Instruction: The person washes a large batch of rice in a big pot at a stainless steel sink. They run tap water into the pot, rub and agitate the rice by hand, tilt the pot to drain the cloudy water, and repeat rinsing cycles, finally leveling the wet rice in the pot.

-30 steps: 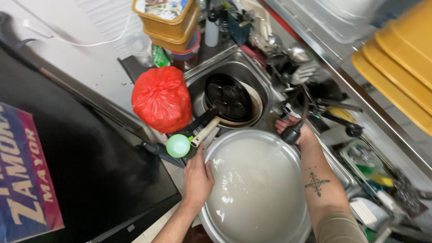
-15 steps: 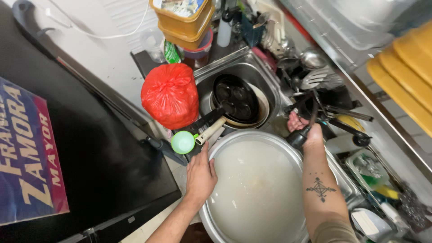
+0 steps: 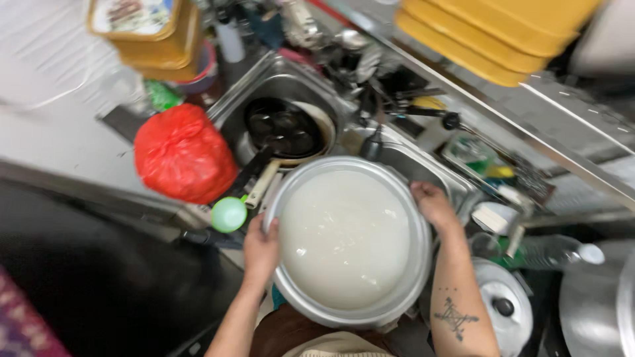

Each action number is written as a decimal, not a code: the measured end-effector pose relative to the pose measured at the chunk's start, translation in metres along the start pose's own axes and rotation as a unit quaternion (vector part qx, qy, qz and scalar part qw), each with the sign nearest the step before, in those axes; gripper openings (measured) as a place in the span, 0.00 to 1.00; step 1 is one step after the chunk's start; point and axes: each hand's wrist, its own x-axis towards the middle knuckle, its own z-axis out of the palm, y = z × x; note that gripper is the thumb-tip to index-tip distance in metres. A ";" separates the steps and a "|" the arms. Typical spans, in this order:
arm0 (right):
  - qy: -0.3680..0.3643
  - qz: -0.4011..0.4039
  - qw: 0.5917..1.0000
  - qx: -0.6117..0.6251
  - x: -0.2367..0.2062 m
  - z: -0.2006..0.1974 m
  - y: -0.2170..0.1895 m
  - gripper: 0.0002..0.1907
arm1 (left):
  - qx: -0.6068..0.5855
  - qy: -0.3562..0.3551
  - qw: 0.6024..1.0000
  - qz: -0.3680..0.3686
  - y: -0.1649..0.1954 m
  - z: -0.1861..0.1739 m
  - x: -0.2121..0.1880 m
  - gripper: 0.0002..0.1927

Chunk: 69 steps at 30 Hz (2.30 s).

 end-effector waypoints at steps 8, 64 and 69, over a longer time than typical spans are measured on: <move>0.088 0.129 0.985 -0.076 -0.065 0.007 0.024 0.28 | -0.121 -0.078 0.989 -0.043 -0.026 -0.010 0.001 0.14; -0.049 0.326 0.742 0.584 -0.099 0.094 0.024 0.17 | -0.015 -0.018 0.996 0.084 0.089 -0.081 -0.008 0.14; 0.032 0.416 0.700 0.580 -0.105 0.091 0.036 0.19 | -0.023 -0.023 0.997 0.076 0.094 -0.077 -0.010 0.14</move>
